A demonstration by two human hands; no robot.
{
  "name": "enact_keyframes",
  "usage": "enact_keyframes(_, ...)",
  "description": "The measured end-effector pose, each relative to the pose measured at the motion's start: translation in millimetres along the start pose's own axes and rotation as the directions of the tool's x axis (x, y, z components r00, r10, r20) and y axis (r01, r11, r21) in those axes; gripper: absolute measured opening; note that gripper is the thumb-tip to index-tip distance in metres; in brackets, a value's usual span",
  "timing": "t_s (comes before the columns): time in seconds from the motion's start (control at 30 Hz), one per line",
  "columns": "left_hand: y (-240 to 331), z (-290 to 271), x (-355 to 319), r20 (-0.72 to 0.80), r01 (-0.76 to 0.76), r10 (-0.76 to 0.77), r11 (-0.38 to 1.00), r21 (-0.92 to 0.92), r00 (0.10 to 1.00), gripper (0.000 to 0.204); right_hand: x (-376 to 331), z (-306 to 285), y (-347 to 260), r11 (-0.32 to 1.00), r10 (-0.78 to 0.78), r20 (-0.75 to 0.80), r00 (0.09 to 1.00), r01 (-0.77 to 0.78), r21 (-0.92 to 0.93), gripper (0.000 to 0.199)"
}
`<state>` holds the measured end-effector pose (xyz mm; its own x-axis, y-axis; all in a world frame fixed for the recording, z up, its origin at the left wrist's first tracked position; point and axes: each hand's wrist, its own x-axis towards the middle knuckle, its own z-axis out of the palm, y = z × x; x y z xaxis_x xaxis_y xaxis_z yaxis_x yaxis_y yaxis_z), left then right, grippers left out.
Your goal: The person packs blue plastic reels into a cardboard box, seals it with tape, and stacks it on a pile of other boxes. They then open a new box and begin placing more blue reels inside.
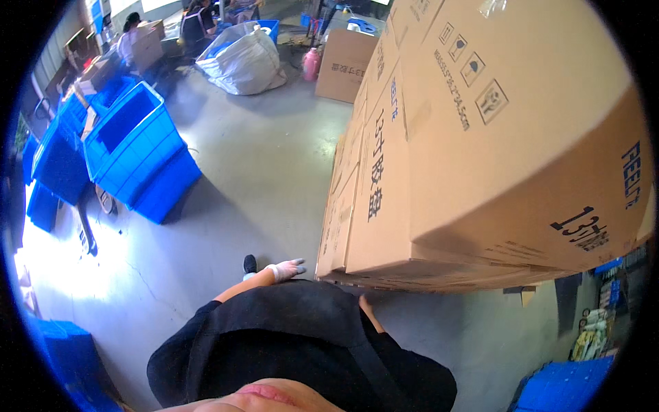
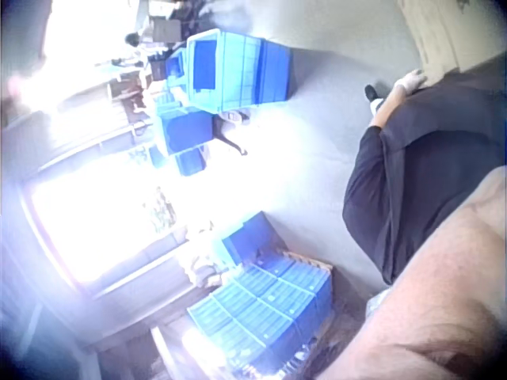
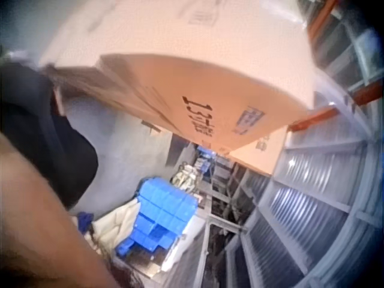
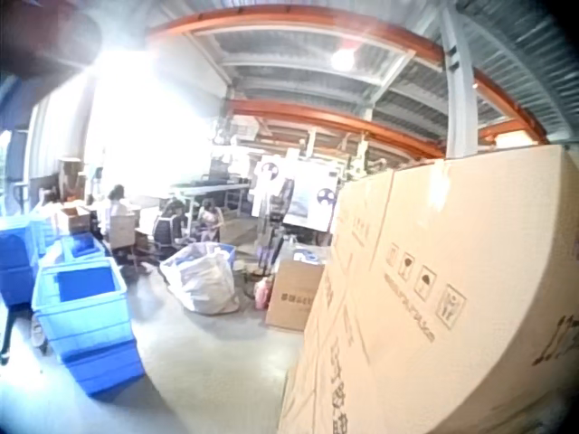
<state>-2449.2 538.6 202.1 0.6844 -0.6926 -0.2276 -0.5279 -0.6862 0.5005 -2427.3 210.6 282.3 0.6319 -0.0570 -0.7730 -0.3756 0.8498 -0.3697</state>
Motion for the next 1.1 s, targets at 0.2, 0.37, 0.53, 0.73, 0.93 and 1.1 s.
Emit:
enact_keyframes(0.2,-73,65,-149,-0.294,0.338,-0.44,0.878,-0.338,0.849,0.021,14,8,64,0.935,0.111,-0.051,0.993,-0.121,-0.334,0.061)
enact_keyframes(0.37,-156,168,-300,0.083,0.789,-0.785,0.614,-0.025,0.613,0.025,47,85,154,0.549,0.278,0.068,0.958,-0.1,-0.83,0.055)
enact_keyframes(0.53,-150,161,-349,0.41,0.891,-0.791,0.413,-0.189,0.454,0.028,87,139,183,0.032,0.26,0.213,0.942,0.212,-0.977,0.05)
enact_keyframes(0.73,-237,90,-344,0.356,0.838,-0.763,0.443,-0.318,0.539,0.03,132,198,209,-0.199,0.196,0.276,0.941,0.313,-0.928,0.043)
enact_keyframes(0.93,-349,-18,-276,0.253,0.711,-0.667,0.626,-0.321,0.701,0.032,192,205,217,-0.271,0.212,0.059,0.975,0.117,-0.955,0.038)
enact_keyframes(1.1,-439,-147,-207,0.147,0.6,-0.588,0.731,-0.325,0.795,0.029,270,218,198,-0.398,0.263,0.043,0.964,0.149,-0.905,0.034)
